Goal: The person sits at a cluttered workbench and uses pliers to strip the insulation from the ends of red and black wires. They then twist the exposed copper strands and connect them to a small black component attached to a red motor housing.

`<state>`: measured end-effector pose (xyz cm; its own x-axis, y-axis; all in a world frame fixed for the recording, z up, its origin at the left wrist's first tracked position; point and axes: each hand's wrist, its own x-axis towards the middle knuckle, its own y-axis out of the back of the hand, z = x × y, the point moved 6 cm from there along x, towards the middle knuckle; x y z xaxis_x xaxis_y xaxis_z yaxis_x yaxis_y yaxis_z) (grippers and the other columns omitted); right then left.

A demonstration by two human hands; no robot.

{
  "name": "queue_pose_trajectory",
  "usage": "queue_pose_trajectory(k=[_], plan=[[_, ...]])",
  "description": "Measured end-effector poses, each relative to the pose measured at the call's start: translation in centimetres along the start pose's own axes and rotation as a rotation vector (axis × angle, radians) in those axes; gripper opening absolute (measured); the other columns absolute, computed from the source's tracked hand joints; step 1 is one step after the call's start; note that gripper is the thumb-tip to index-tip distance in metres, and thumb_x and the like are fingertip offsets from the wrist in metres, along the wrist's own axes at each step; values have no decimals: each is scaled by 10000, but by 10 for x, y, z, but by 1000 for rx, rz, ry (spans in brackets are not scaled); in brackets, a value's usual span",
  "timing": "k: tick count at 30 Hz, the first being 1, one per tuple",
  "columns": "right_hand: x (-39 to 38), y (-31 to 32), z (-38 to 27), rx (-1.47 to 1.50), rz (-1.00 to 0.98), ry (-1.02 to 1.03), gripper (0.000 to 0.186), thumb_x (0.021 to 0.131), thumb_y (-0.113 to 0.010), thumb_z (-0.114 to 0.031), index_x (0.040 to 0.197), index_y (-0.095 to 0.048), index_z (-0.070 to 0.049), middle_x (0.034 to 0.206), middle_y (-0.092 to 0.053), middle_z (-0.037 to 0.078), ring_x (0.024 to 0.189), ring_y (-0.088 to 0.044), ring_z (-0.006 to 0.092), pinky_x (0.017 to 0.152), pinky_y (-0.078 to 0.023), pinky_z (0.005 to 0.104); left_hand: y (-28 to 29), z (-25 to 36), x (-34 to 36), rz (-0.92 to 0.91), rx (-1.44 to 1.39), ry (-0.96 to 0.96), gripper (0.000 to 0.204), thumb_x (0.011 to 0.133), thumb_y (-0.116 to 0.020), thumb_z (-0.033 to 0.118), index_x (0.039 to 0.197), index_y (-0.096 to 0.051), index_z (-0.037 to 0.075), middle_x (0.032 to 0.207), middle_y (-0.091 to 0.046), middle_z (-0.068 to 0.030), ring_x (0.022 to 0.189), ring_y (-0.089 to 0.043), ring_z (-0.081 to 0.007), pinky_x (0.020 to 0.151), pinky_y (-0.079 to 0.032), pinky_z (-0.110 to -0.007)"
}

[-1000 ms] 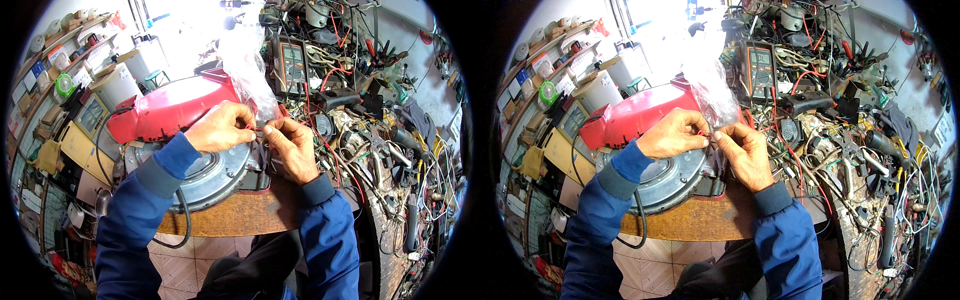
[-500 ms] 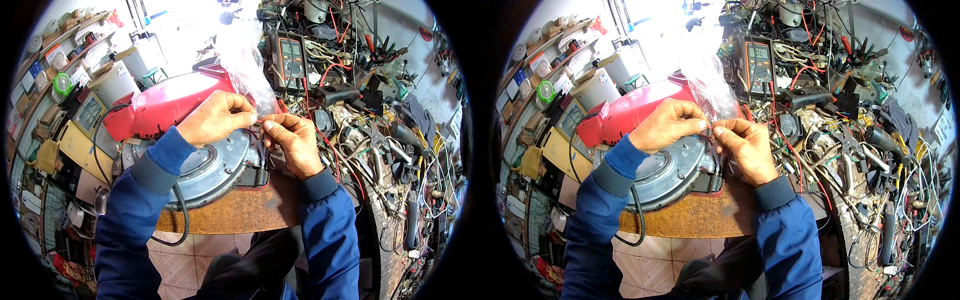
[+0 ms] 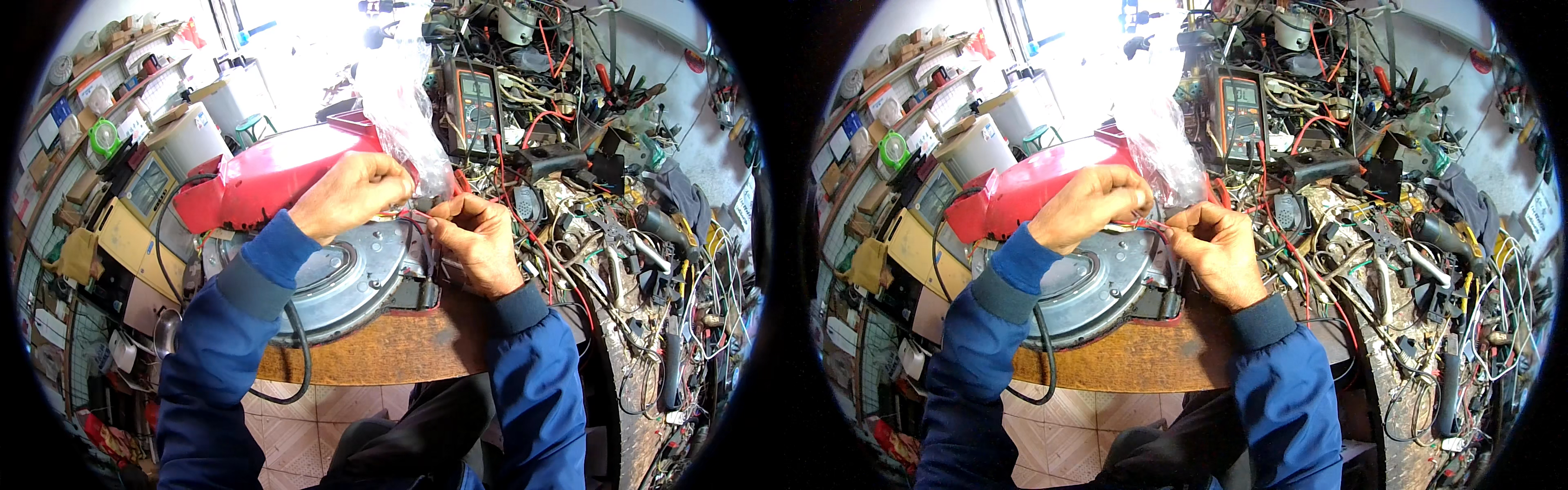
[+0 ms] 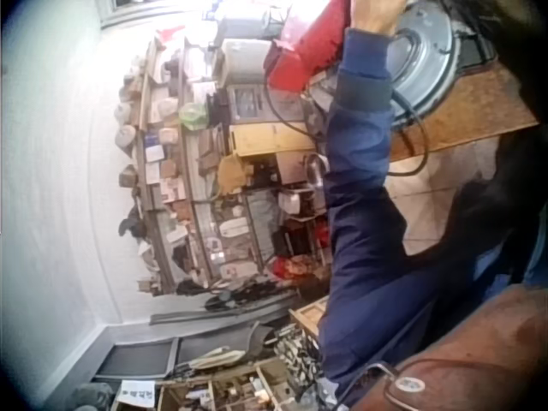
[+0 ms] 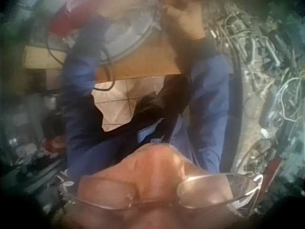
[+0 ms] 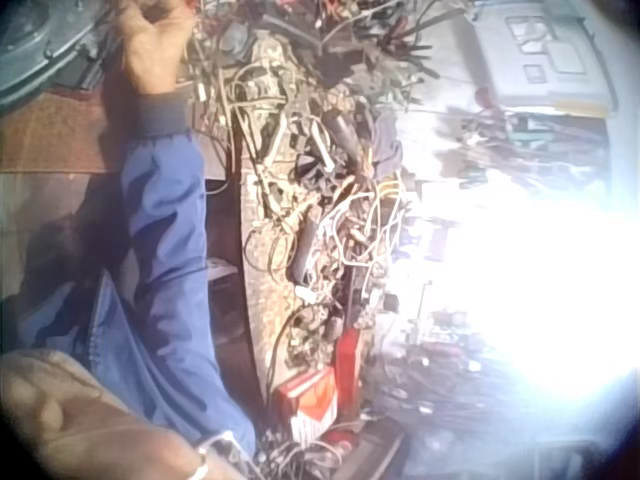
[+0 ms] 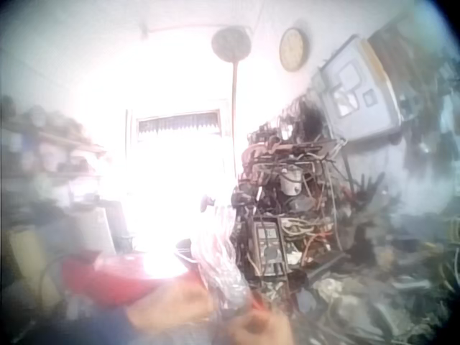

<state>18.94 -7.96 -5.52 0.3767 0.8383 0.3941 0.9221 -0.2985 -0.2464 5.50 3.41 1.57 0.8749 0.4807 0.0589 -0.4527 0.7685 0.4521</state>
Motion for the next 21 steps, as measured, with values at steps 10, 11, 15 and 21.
queue_pose_trajectory(k=[10, 11, 15, 21], plan=[[-4, -5, -1, 76, -87, -242, 348, 1004, -623, -283, 849, -722, 12, 767, -689, 52, 662, -604, 114, 647, -487, 266, -6, 1, -5, -188, 210, -109, 204, 913, -715, 63, 1081, -736, -49, 929, -751, -67, 875, -671, -119, 814, -543, -299], [-4, -3, 1, 143, -125, -280, 343, 1013, -623, -284, 869, -725, 9, 765, -689, 52, 663, -609, 114, 647, -491, 265, -6, 2, -6, -219, 192, -102, 201, 923, -724, 64, 1094, -734, -41, 951, -749, -62, 899, -675, -117, 834, -545, -291], [-7, -6, 0, 14, -156, -347, 276, 1007, -666, -250, 933, -740, 6, 751, -664, 13, 648, -576, 81, 592, -453, 248, -2, 5, -12, -281, 101, -79, 191, 945, -745, 64, 1114, -731, -24, 987, -746, -49, 929, -687, -107, 856, -553, -264], [-7, -13, -3, -62, -209, -229, 211, 973, -724, -133, 1082, -747, 46, 736, -621, -27, 610, -488, 38, 527, -343, 212, -6, 5, -12, -277, 30, -66, 155, 938, -740, 59, 1059, -735, -38, 911, -726, -30, 834, -653, -70, 761, -532, -237]])
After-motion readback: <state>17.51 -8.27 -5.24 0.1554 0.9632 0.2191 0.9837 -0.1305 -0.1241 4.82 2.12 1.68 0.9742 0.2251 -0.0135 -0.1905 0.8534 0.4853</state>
